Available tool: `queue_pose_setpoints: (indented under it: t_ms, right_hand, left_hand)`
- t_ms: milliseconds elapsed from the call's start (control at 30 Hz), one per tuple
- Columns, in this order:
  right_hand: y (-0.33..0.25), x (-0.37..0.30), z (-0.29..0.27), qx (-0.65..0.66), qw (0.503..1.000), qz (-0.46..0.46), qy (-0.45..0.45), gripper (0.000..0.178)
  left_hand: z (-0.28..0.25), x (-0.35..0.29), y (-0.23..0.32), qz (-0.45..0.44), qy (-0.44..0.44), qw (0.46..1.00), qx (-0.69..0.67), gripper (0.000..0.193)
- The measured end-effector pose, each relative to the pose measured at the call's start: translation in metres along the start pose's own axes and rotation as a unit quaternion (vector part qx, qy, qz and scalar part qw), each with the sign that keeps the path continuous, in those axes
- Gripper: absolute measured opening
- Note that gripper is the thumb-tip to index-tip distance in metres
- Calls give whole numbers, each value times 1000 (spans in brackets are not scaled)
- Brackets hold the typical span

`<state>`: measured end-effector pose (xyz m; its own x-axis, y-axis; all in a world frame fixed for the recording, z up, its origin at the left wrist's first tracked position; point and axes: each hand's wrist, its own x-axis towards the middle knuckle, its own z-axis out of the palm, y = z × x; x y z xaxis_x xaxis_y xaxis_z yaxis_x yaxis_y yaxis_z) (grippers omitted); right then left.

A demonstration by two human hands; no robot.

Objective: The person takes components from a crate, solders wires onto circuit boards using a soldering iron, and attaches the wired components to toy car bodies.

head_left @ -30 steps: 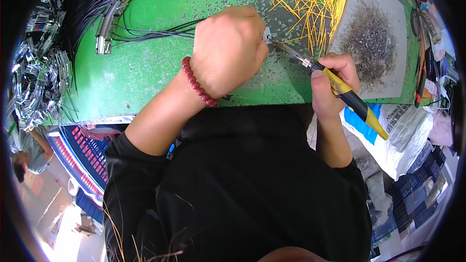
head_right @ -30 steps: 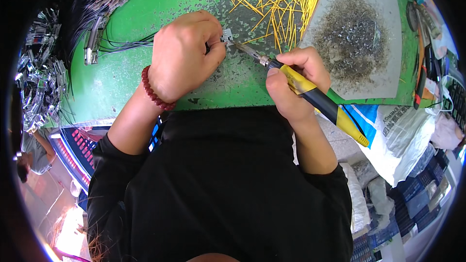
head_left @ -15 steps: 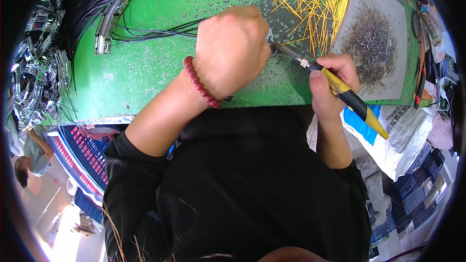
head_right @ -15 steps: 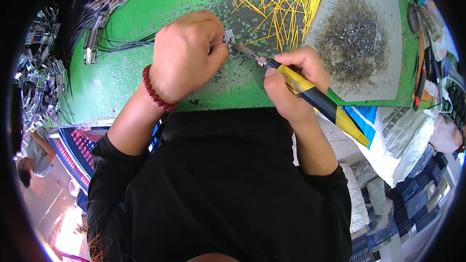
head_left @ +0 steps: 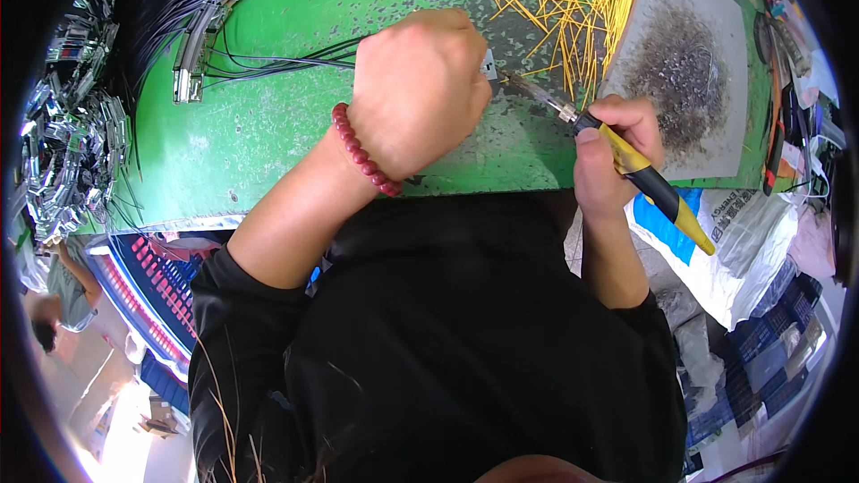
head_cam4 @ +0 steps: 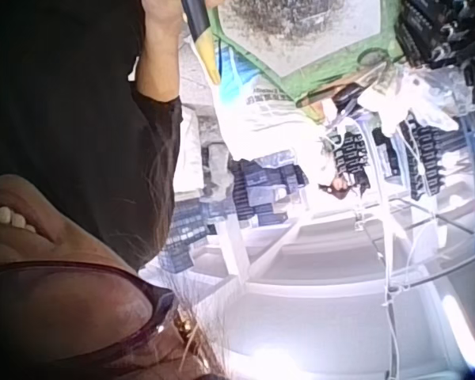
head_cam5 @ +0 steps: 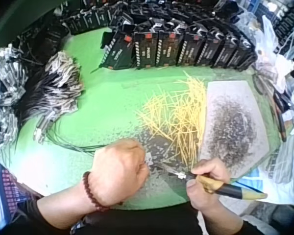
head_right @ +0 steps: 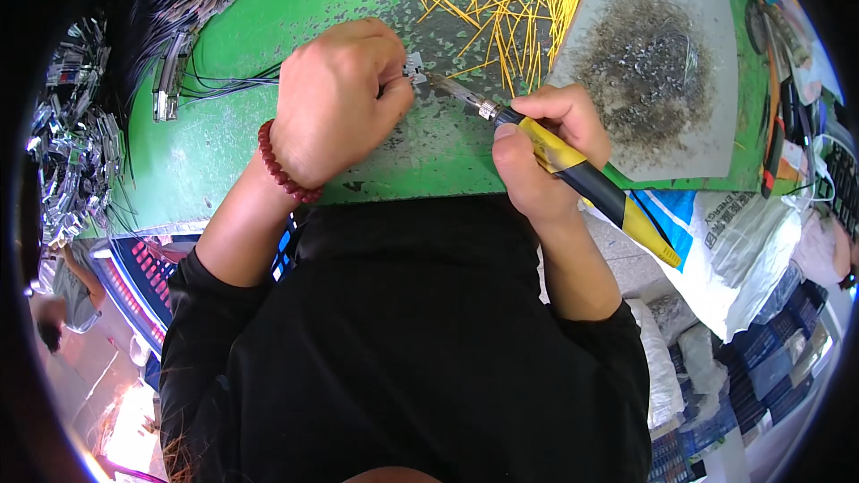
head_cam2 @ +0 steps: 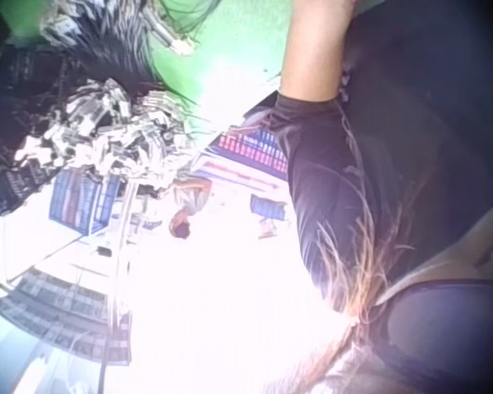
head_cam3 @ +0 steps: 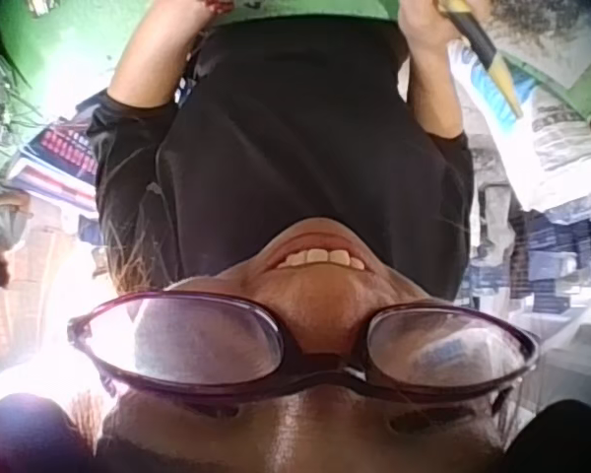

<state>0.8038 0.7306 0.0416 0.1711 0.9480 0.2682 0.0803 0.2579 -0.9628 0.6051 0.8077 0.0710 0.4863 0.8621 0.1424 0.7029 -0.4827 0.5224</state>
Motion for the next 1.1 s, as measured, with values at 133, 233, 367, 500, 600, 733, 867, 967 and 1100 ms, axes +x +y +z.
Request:
queue_pose_setpoints:
  t_ms: [133,233,367,500,600,733,867,967,1100]
  right_hand:
    - [-1,-1,0,1,1000,10,-7,22]
    - [-1,0,-1,3,1000,7,-12,23]
    - [-2,0,0,12,1000,10,0,23]
    - [-1,-1,-1,21,1000,10,-7,24]
    - [-1,0,0,20,1000,11,-11,26]
    - [-3,1,1,18,999,26,-8,26]
    - [-1,4,1,-16,1000,5,-20,23]
    - [-3,5,3,-27,999,6,-27,22]
    - [-6,3,3,-39,998,30,-35,23]
  left_hand:
    - [-2,1,0,-3,-8,1000,1,6]
    - [-4,0,-4,5,-14,1000,-13,10]
    - [-7,1,-10,13,-25,996,-89,7]
    - [-6,0,-10,27,-13,997,-73,6]
    - [-7,4,-10,19,-36,998,-54,8]
    - [-6,9,-12,19,-36,998,-55,9]
    - [-6,11,-12,9,-47,998,-51,10]
    - [-6,10,-12,9,-46,997,-60,10]
    - [-6,9,-11,8,-48,997,-67,10]
